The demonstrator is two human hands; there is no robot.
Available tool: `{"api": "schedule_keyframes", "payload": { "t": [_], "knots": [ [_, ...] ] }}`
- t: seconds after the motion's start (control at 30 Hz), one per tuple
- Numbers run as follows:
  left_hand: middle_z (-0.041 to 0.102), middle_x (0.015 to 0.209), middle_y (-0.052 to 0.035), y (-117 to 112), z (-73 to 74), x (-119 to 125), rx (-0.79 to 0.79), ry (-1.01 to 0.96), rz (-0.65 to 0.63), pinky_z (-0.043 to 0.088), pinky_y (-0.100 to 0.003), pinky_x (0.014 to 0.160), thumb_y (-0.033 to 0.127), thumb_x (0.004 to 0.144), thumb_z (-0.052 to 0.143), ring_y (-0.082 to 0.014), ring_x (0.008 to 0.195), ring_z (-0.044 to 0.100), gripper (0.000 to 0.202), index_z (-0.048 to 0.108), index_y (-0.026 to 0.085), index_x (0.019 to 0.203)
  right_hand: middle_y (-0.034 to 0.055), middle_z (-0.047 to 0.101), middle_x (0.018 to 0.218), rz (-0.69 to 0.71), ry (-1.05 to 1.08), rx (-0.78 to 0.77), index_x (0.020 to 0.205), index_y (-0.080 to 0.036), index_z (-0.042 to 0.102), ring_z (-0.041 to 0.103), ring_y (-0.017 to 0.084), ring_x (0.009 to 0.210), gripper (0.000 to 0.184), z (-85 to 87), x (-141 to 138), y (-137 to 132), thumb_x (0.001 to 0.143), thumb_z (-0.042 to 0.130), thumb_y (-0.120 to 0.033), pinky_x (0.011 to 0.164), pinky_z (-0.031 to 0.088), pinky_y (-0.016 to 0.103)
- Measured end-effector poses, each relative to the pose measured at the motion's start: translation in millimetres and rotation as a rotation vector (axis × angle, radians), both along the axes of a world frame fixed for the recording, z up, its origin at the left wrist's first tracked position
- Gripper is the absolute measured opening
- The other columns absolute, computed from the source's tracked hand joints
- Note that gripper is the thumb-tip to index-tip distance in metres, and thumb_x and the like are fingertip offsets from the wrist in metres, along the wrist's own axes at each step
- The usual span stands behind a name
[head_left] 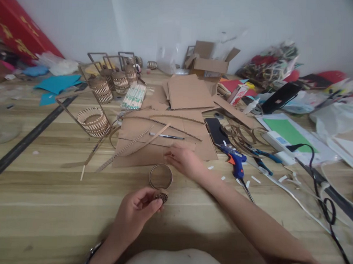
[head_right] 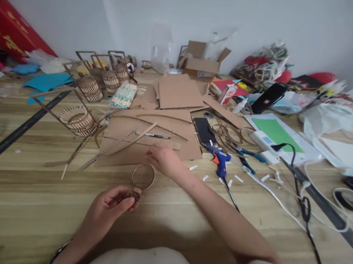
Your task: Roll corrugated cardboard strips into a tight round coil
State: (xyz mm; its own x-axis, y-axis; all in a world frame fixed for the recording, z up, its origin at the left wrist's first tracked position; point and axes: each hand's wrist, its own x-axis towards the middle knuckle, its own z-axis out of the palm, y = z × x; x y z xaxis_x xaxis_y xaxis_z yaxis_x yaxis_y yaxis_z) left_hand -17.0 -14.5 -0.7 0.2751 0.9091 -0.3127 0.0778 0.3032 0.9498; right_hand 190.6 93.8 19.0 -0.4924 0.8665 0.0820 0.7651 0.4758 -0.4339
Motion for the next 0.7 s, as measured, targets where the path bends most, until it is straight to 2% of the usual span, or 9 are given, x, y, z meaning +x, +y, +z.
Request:
{"api": "schedule_keyframes", "payload": {
  "t": [0.1,0.17,0.27,0.33,0.43,0.5,0.57,0.63,0.7],
  "knots": [
    [0.077,0.085,-0.0059,-0.7,-2.4,0.7,0.005,0.012,-0.079,0.053,-0.026,0.07,0.042,0.086,0.069,-0.0196,0.078,0.068,0.027,0.077,0.018,0.096,0.0146,0.07,0.112,0.015,-0.127,0.084,0.108,-0.015,0.071,0.061,0.026,0.109,0.017,-5.7,-16.0,40.3,0.098,0.057,-0.016,0.09,0.044,0.037],
    [0.077,0.087,-0.0054,-1.4,-1.2,3.3,0.022,0.048,-0.13,0.052,-0.026,0.071,0.043,0.086,0.069,-0.0202,0.081,0.068,0.027,0.077,0.019,0.095,0.0153,0.068,0.122,0.051,-0.186,0.13,0.114,-0.017,0.07,0.057,0.028,0.117,0.021,-11.1,-30.0,57.5,0.099,0.055,-0.018,0.095,0.04,0.039],
    [0.077,0.088,-0.0046,-1.8,1.9,7.6,0.046,0.102,-0.173,0.051,-0.027,0.073,0.044,0.085,0.069,-0.0211,0.083,0.068,0.027,0.078,0.021,0.095,0.0126,0.068,0.125,0.105,-0.245,0.172,0.113,-0.019,0.071,0.054,0.026,0.119,0.02,-17.7,-47.1,68.9,0.1,0.055,-0.021,0.099,0.037,0.038],
    [0.077,0.089,-0.0047,-1.3,2.2,8.5,0.042,0.104,-0.181,0.051,-0.027,0.074,0.045,0.086,0.068,-0.0215,0.083,0.068,0.028,0.077,0.021,0.096,0.009,0.069,0.123,0.113,-0.267,0.189,0.113,-0.023,0.071,0.055,0.024,0.118,0.019,-18.1,-48.5,70.6,0.099,0.059,-0.028,0.1,0.036,0.036],
    [0.077,0.091,-0.0052,0.0,-1.0,7.1,0.029,0.096,-0.183,0.049,-0.027,0.075,0.046,0.087,0.065,-0.0216,0.085,0.067,0.03,0.077,0.021,0.098,0.0096,0.067,0.128,-0.026,-0.289,0.221,0.124,-0.026,0.067,0.053,0.025,0.12,0.027,-13.0,-28.9,71.6,0.102,0.053,-0.036,0.099,0.035,0.037],
    [0.077,0.091,-0.0054,0.8,-3.6,6.0,0.029,0.097,-0.182,0.049,-0.028,0.076,0.047,0.088,0.065,-0.0217,0.086,0.067,0.031,0.077,0.021,0.099,0.0166,0.065,0.128,-0.22,-0.318,0.231,0.124,-0.019,0.066,0.054,0.029,0.117,0.032,-9.3,-4.9,72.3,0.105,0.044,-0.032,0.095,0.036,0.04],
    [0.076,0.092,-0.0056,1.2,-5.2,6.1,0.029,0.091,-0.184,0.049,-0.028,0.077,0.047,0.087,0.066,-0.022,0.087,0.066,0.031,0.077,0.021,0.099,0.0211,0.068,0.117,-0.368,-0.357,0.209,0.114,-0.013,0.07,0.057,0.032,0.111,0.03,-8.1,21.0,71.9,0.102,0.046,-0.028,0.091,0.036,0.041],
    [0.076,0.092,-0.0059,1.5,-5.7,7.2,0.025,0.079,-0.194,0.049,-0.028,0.076,0.048,0.088,0.066,-0.022,0.087,0.066,0.032,0.077,0.021,0.1,0.0187,0.071,0.106,-0.416,-0.38,0.176,0.104,-0.013,0.073,0.06,0.03,0.106,0.027,-8.7,43.1,70.3,0.1,0.05,-0.027,0.09,0.036,0.039],
    [0.076,0.092,-0.0061,2.0,-6.3,8.6,0.022,0.067,-0.194,0.048,-0.028,0.075,0.048,0.088,0.065,-0.0218,0.086,0.066,0.032,0.077,0.02,0.1,0.0138,0.072,0.106,-0.419,-0.378,0.16,0.102,-0.017,0.075,0.061,0.027,0.105,0.026,-8.8,58.6,69.6,0.1,0.053,-0.031,0.089,0.037,0.035]
  ]
}}
